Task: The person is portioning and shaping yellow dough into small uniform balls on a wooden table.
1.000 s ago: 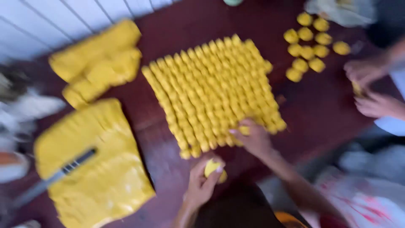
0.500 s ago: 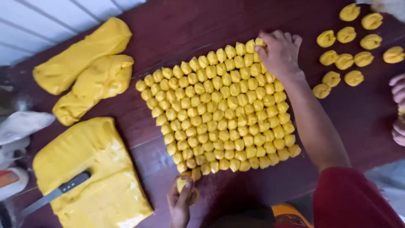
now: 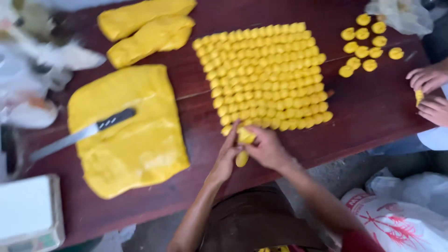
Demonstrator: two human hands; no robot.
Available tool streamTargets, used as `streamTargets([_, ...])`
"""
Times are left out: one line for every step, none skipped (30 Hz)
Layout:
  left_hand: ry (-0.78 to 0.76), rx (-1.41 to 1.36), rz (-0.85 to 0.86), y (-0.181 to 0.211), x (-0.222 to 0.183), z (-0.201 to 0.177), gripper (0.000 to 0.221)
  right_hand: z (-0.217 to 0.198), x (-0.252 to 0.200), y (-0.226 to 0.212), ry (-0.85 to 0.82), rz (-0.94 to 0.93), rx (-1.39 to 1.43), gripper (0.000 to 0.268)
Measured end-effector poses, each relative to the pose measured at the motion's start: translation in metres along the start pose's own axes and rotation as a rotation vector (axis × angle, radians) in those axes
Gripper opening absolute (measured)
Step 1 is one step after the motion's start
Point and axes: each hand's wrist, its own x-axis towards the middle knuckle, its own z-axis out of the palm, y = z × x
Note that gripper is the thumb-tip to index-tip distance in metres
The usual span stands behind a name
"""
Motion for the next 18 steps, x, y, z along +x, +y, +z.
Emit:
streamTargets([0.015,-0.008,0.003,0.009,-0.009,-0.007,0.075,0.001,0.003,-0.016,-0.016,-0.001,-0.007,0.038])
streamTargets([-0.049,0.031,-0.184,0.014,-0.021,-0.01,0.077,0.003,0.0,-0.03,0.023,-0.135,-0.141,0.04])
streamTargets([-0.119,0.067,-0.368,0.019,-0.032,-0.014,0.079,0.004,-0.002,-0.043,0.058,-0.272,-0.274,0.041])
streamTargets([-0.117,0.052,-0.385,0.033,-0.042,-0.016,0.079,0.01,-0.008,-0.056,0.046,-0.253,-0.276,0.041])
streamTargets([-0.118,0.244,-0.283,0.046,-0.049,-0.018,0.063,0.015,-0.013,-0.069,-0.023,-0.267,-0.329,0.037])
streamTargets([-0.126,0.439,-0.171,0.059,-0.052,-0.021,0.048,0.02,-0.015,-0.081,-0.084,-0.285,-0.383,0.033])
streamTargets([-0.133,0.428,-0.18,0.058,-0.062,-0.025,0.048,0.031,-0.025,-0.08,-0.087,-0.27,-0.387,0.033])
streamTargets([-0.151,0.336,-0.151,0.056,-0.067,-0.026,0.044,0.037,-0.032,-0.078,-0.078,-0.259,-0.388,0.029])
streamTargets([-0.169,0.244,-0.122,0.054,-0.071,-0.025,0.04,0.04,-0.04,-0.075,-0.069,-0.248,-0.39,0.025])
streamTargets([-0.173,0.243,-0.126,0.05,-0.079,-0.025,0.04,0.049,-0.051,-0.067,-0.067,-0.243,-0.389,0.025])
streamTargets([-0.206,0.187,-0.081,0.046,-0.085,-0.023,0.035,0.056,-0.061,-0.058,0.046,-0.181,-0.288,0.022])
streamTargets([-0.242,0.139,-0.033,0.041,-0.089,-0.023,0.029,0.063,-0.068,-0.047,0.164,-0.123,-0.182,0.019])
streamTargets([-0.248,0.145,-0.035,0.042,-0.087,-0.023,0.029,0.071,-0.072,-0.038,0.171,-0.122,-0.177,0.019])
streamTargets([-0.268,0.2,0.007,0.042,-0.081,-0.021,0.025,0.076,-0.072,-0.027,0.307,-0.049,-0.013,0.018])
streamTargets([-0.287,0.255,0.05,0.041,-0.074,-0.017,0.022,0.079,-0.072,-0.015,0.441,0.023,0.153,0.017])
streamTargets([-0.303,0.26,0.061,0.053,-0.065,-0.015,0.022,0.071,-0.068,0.008,0.458,0.014,0.153,0.017])
streamTargets([-0.335,0.286,0.088,0.064,-0.055,-0.011,0.017,0.062,-0.063,0.032,0.461,0.074,0.121,0.017])
streamTargets([-0.375,0.325,0.104,0.078,-0.046,-0.013,0.012,0.06,-0.056,0.055,0.469,0.142,0.106,0.017])
